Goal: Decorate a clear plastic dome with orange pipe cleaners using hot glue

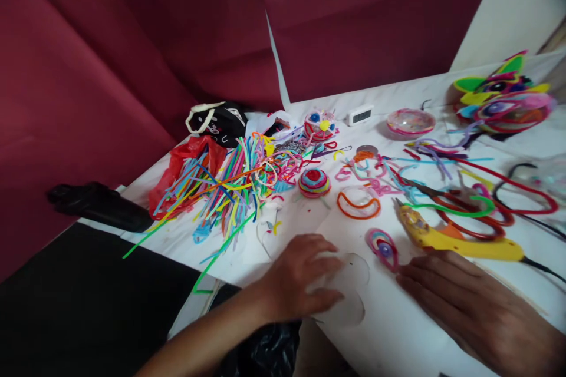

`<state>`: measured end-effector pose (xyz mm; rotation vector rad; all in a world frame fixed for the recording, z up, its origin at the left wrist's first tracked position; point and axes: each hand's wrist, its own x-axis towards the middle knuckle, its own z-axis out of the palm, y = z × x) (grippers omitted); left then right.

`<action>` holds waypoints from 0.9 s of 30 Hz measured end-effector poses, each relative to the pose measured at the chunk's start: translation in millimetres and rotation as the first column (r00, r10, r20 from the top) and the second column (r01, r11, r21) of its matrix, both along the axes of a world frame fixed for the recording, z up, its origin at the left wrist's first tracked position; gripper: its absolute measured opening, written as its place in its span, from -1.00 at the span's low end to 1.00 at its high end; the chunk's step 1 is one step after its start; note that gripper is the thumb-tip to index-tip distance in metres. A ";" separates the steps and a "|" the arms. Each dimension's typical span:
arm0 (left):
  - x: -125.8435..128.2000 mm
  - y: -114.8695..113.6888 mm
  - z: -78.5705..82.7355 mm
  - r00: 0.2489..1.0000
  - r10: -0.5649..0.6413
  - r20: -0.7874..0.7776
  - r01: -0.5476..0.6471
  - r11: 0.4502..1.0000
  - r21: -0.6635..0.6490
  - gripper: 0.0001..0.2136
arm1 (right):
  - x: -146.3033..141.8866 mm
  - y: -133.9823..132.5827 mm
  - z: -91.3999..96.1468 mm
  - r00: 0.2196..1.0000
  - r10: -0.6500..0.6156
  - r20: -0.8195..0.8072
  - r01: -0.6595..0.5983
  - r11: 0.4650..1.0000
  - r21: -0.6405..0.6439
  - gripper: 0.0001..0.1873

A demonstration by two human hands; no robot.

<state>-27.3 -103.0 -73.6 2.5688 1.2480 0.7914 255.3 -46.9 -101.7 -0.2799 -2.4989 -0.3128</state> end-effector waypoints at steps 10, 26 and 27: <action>13.5 -16.3 -34.5 0.970 -0.104 -0.222 0.105 0.994 -0.005 -0.48 | 23.9 -3.4 3.9 0.983 -0.171 0.071 0.167 0.984 0.064 -0.66; -4.7 -9.8 -42.7 0.965 0.026 -0.261 0.000 0.995 0.101 -0.57 | 56.2 -22.4 -13.0 0.871 -0.489 0.044 0.482 0.833 -0.274 -0.60; -5.4 -9.0 -42.4 0.963 0.029 -0.267 0.000 0.994 0.108 -0.57 | 53.5 -24.1 -13.1 0.873 -0.487 0.031 0.476 0.834 -0.280 -0.60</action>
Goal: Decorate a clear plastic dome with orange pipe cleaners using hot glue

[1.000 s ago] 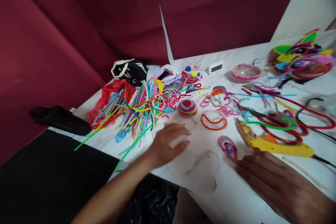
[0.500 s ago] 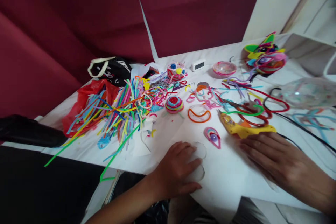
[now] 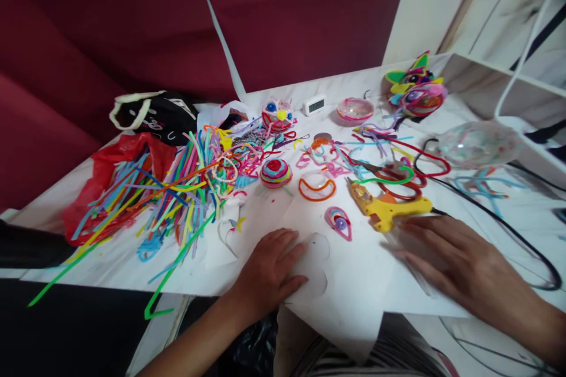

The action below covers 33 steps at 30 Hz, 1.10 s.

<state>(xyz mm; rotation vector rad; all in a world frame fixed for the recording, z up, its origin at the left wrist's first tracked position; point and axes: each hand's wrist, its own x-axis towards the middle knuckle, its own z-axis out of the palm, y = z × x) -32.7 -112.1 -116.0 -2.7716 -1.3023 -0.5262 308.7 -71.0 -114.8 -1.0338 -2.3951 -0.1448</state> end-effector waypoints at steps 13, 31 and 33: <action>25.9 26.7 15.9 0.994 -0.106 0.018 0.106 0.994 0.003 -0.63 | -10.6 -6.0 -14.7 0.996 -0.081 0.045 0.083 0.995 -0.052 -0.73; 40.8 78.5 12.7 0.965 -0.246 0.086 0.241 0.968 0.063 -0.79 | -9.9 62.8 13.7 0.965 0.145 0.218 -0.093 0.968 -0.232 -0.53; 41.9 82.6 12.5 0.962 -0.260 0.088 0.252 0.963 0.096 -0.80 | -11.4 68.8 14.1 0.960 0.164 0.228 -0.100 0.958 -0.269 -0.57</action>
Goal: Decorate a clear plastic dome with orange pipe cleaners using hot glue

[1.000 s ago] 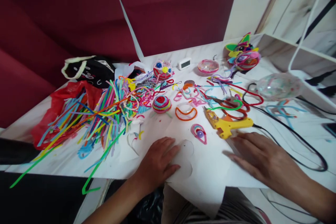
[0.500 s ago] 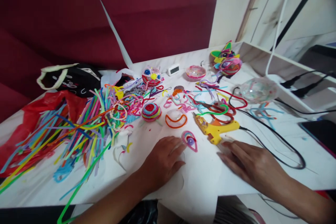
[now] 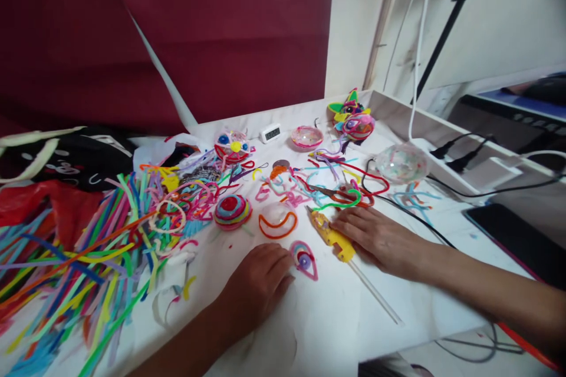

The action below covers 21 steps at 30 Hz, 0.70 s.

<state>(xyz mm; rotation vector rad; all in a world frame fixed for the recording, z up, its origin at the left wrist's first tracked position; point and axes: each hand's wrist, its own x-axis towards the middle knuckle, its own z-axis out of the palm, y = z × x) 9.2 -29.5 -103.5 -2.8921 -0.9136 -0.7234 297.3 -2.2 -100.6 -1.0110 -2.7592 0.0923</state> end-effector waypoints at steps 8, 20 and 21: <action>2.8 3.9 -6.4 0.999 -0.024 0.023 0.023 1.000 0.009 -0.78 | 13.8 7.2 -0.7 0.996 0.025 -0.091 -0.031 0.998 -0.060 -0.57; 6.4 9.2 -7.6 0.997 -0.064 0.033 0.064 0.998 0.002 -0.77 | 43.0 12.5 0.3 0.985 -0.054 -0.167 0.033 0.992 -0.124 -0.55; 7.6 9.7 -7.2 0.997 -0.065 0.029 0.065 0.998 -0.001 -0.77 | 43.9 14.1 1.0 0.985 -0.051 -0.167 0.029 0.991 -0.129 -0.56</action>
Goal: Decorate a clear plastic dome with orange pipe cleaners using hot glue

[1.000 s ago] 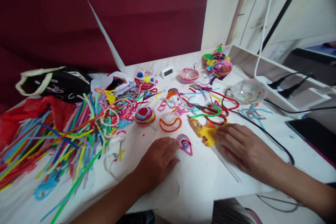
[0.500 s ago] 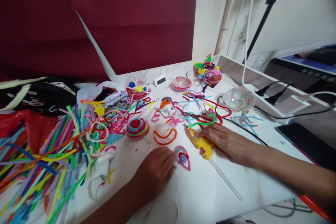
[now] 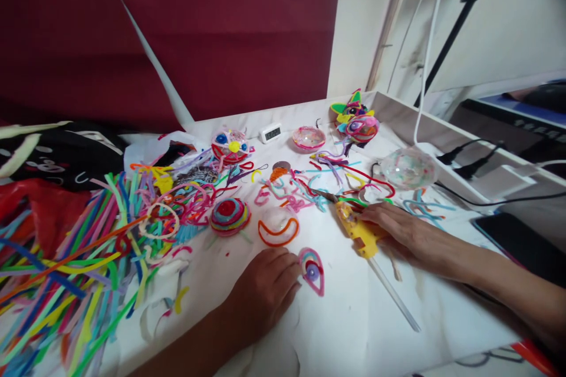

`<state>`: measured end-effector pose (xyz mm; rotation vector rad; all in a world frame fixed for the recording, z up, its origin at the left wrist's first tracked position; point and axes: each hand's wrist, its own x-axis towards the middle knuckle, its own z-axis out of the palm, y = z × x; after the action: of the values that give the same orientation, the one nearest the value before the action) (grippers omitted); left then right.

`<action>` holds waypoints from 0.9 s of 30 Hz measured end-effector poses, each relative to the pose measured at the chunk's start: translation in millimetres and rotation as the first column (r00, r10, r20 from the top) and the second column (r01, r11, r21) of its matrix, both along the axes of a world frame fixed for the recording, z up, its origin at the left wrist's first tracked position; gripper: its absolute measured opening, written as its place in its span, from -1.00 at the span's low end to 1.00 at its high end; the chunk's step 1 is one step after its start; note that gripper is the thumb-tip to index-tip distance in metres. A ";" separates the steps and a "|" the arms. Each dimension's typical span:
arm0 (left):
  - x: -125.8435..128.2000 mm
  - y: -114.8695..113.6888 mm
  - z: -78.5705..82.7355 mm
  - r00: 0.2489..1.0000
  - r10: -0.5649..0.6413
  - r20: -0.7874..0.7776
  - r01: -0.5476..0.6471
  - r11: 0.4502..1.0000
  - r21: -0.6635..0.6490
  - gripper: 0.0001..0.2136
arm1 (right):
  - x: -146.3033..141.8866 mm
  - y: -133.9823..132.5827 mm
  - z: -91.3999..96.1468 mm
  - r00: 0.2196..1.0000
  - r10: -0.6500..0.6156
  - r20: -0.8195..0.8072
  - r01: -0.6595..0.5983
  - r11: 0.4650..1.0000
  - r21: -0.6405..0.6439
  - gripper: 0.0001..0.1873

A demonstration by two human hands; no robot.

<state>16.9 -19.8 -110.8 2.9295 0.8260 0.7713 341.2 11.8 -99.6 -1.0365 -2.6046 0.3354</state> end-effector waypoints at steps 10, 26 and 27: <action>13.2 5.5 6.7 0.999 -0.039 -0.014 0.040 0.997 0.068 -0.81 | 3.2 10.8 2.4 0.986 -0.154 -0.066 0.152 0.988 -0.034 -0.53; 13.2 6.0 -19.6 0.980 -0.007 0.200 -0.026 0.987 0.160 -0.83 | -1.0 8.0 7.3 0.969 -0.242 -0.041 0.245 0.963 0.109 -0.52; 13.2 5.6 -21.4 0.976 -0.029 0.217 -0.009 0.985 0.173 -0.86 | -1.1 6.1 10.0 0.967 -0.248 -0.053 0.253 0.959 0.130 -0.52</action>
<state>30.1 -14.2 -132.1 2.9146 0.7601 1.1969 340.2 18.0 -89.6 -1.2803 -2.3889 0.1123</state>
